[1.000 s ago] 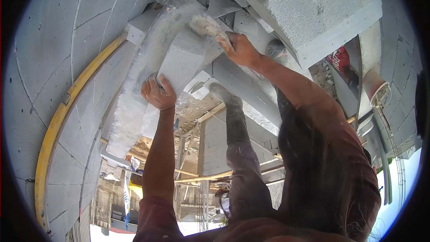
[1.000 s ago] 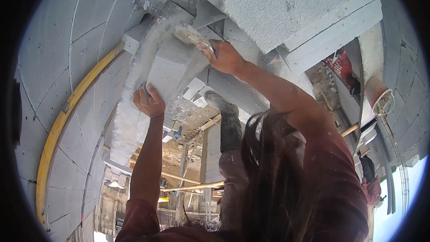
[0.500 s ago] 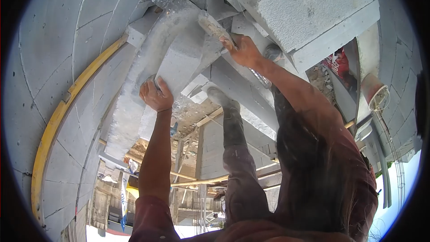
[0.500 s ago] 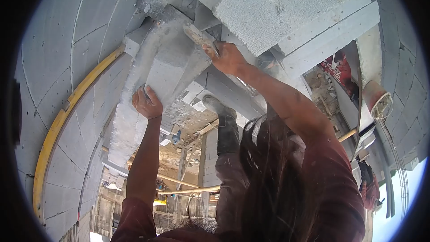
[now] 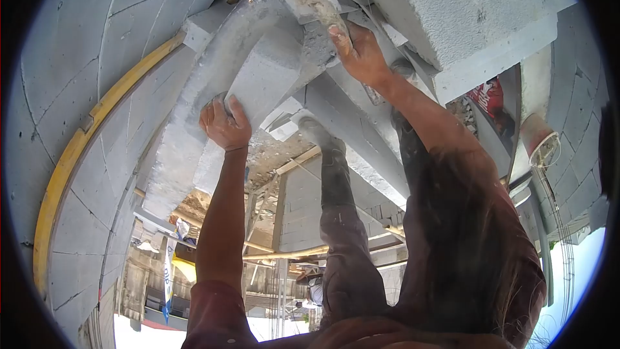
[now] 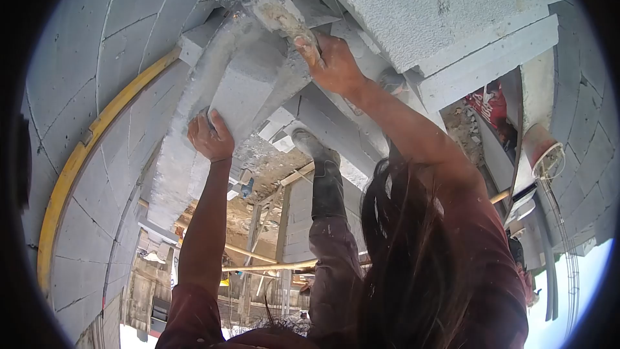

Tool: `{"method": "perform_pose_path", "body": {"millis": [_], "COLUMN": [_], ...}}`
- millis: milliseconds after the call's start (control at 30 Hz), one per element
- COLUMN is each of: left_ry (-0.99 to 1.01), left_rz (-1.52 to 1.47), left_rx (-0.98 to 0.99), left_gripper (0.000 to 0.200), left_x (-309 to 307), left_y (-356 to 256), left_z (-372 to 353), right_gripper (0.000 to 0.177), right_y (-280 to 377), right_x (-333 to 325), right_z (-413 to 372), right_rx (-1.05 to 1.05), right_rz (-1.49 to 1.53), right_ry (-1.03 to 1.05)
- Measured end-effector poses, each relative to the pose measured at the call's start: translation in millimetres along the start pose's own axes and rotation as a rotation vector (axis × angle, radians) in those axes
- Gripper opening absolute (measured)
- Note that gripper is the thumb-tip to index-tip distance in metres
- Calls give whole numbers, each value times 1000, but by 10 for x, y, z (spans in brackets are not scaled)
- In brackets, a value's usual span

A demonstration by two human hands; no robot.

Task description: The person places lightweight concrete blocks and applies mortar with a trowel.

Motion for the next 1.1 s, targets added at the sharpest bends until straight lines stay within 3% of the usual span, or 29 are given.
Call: {"method": "perform_pose_path", "body": {"millis": [33, 100, 167, 233, 300, 333, 367, 433, 500, 567, 633, 700, 733, 833, 867, 900, 967, 1000, 1033, 1100], "left_ry": [2, 12, -5, 19, 33, 29, 43, 24, 24, 0, 29, 28, 16, 19, 15, 19, 8, -9, -5, 30], "left_rz": [-10, 8, 14, 2, -16, -24, -14, -26, -5, 3, 38, 17, 0, 9, 7, 10, 20, 19, 21, 5], "left_rx": [11, 10, 31, 32, 26, 16, 8, 31, 22, 23, 27, 13, 3, 7, 4, -2, -9, 2, 4, 9], "left_gripper": [34, 34, 34, 35, 34, 34, 34, 33, 34, 34, 34, 34, 34, 34, 34, 34, 34, 33, 32, 33], "left_x": [-28, -42, -22, -54, -42, -36, -33, -42, -64, -7, -17, -9, -2, 0, -46, -49, 3, 0, -16, -38], "left_y": [4, 28, -1, -26, -26, -7, 14, -11, 18, 4, 41, 51, 73, 92, 79, 44, 103, 107, 115, 81], "left_z": [-19, -59, 58, 11, -9, 2, -8, -5, -43, 49, -11, -36, -39, -43, -79, -57, 27, 23, -48, -108], "right_gripper": [74, 77, 71, 70, 67, 64, 64, 62, 58, 51, 46, 45, 41, 37, 37, 37, 55, 58, 58, 58], "right_y": [105, 124, -523, -311, 119, 454, 476, 563, 601, 126, 427, 848, 986, 536, 333, 331, -14, 72, 219, 645], "right_x": [-36, 105, 543, 358, -37, -273, -280, -301, -217, 116, -118, -548, -655, -279, 16, -23, 139, 39, -26, -409], "right_z": [-75, 12, 237, 225, 89, -118, -246, -459, -381, -267, -369, -530, -694, -847, -706, -635, -512, -587, -710, -927], "right_rx": [-164, -244, 369, 406, -6, -156, -147, -269, -334, 442, 390, -176, -338, -312, -162, -180, 168, 216, 222, -66], "right_rz": [129, 104, -30, 11, -166, -15, -6, 324, 219, 138, 70, 183, 287, 252, 17, 4, -123, -1, 3, 392], "right_ry": [-120, -185, 263, 338, 11, -106, -92, -44, -104, 402, 348, -22, -102, -47, 67, 58, 245, 200, 235, -2]}}
Point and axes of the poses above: each hand's wrist, its own z-axis towards the middle knuckle, its own x-axis out of the palm, y = z × x, the point moved 8 cm from there along z, towards the middle knuckle, and after that the axes turned 8 degrees about -z, right-handed, at the moved point
